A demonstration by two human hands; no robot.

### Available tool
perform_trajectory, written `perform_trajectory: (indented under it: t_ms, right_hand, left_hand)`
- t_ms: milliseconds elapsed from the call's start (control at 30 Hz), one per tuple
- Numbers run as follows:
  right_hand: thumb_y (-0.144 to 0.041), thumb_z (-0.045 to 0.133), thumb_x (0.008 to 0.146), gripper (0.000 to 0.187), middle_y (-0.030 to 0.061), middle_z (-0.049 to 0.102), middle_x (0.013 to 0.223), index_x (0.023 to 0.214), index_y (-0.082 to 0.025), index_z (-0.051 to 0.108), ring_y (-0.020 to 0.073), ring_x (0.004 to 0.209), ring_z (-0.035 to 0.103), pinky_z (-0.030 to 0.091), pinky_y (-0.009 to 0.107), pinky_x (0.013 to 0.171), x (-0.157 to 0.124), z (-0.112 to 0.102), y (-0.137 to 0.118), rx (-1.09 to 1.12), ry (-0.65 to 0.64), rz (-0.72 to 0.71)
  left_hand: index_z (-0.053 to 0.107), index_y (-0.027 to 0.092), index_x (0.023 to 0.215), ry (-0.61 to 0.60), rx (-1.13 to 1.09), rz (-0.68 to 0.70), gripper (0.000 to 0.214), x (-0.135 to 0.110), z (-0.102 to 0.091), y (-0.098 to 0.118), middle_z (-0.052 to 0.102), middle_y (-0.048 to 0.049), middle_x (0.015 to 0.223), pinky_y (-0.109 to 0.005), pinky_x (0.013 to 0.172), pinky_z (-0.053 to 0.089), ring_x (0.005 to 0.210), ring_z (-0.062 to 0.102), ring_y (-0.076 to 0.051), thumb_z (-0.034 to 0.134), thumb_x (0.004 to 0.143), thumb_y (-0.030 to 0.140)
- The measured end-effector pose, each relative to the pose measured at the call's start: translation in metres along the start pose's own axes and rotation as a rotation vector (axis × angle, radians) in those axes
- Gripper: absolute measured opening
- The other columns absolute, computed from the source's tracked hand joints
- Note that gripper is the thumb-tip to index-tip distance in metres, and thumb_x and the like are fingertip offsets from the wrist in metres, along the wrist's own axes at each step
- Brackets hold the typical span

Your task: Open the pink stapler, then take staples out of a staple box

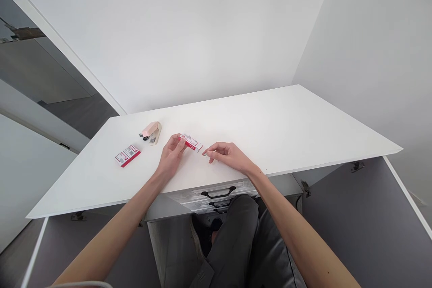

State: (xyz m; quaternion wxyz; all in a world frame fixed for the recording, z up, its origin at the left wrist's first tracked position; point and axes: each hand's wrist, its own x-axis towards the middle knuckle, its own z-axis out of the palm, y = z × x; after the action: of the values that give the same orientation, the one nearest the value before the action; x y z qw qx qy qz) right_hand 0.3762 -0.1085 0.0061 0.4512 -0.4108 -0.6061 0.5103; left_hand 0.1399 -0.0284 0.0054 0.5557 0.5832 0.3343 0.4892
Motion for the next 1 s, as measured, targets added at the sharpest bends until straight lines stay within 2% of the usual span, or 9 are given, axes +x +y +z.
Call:
perform_trajectory:
  t_ms: [300,500,667,1000]
  right_hand:
    - [-0.054,0.069,0.095,0.032,0.0051,0.078,0.098,0.106,-0.025,0.078,0.0224,0.095,0.070,0.050,0.039,0.095,0.0008,-0.0012,0.0047,-0.002,0.007,-0.011]
    - [-0.054,0.071,0.094,0.031,0.0056,0.078,0.110,0.103,-0.026,0.077,0.0208,0.091,0.070,0.050,0.040,0.094,0.0005,-0.0002,0.0027,0.040,0.015,-0.023]
    - [-0.060,0.071,0.091,0.037,0.0074,0.077,0.116,0.102,-0.025,0.076,0.0224,0.091,0.071,0.052,0.041,0.091,0.0002,0.0008,0.0008,0.029,0.031,-0.010]
    - [-0.056,0.071,0.092,0.032,0.0070,0.074,0.125,0.098,-0.025,0.074,0.0202,0.089,0.071,0.050,0.039,0.089,0.0000,0.0007,0.0014,0.028,0.048,-0.025]
  left_hand:
    - [0.066,0.024,0.101,-0.019,0.031,0.017,0.029,-0.0007,0.0013,0.0009,0.067,-0.0030,0.107,-0.036,0.101,0.050,0.101,0.064,-0.018,0.074,0.092,0.051]
    - [0.068,0.024,0.099,-0.011,0.056,0.016,0.032,-0.0013,0.0036,0.0022,0.067,-0.0030,0.104,-0.036,0.098,0.050,0.098,0.063,-0.018,0.075,0.090,0.053]
    - [0.070,0.024,0.099,-0.001,0.084,0.023,0.033,-0.0025,0.0045,0.0031,0.069,-0.0042,0.103,-0.036,0.096,0.051,0.097,0.064,-0.020,0.076,0.089,0.054]
    - [0.069,0.022,0.100,-0.006,0.089,0.024,0.034,-0.0032,0.0031,0.0024,0.072,-0.0051,0.108,-0.038,0.100,0.050,0.098,0.069,-0.020,0.074,0.091,0.055]
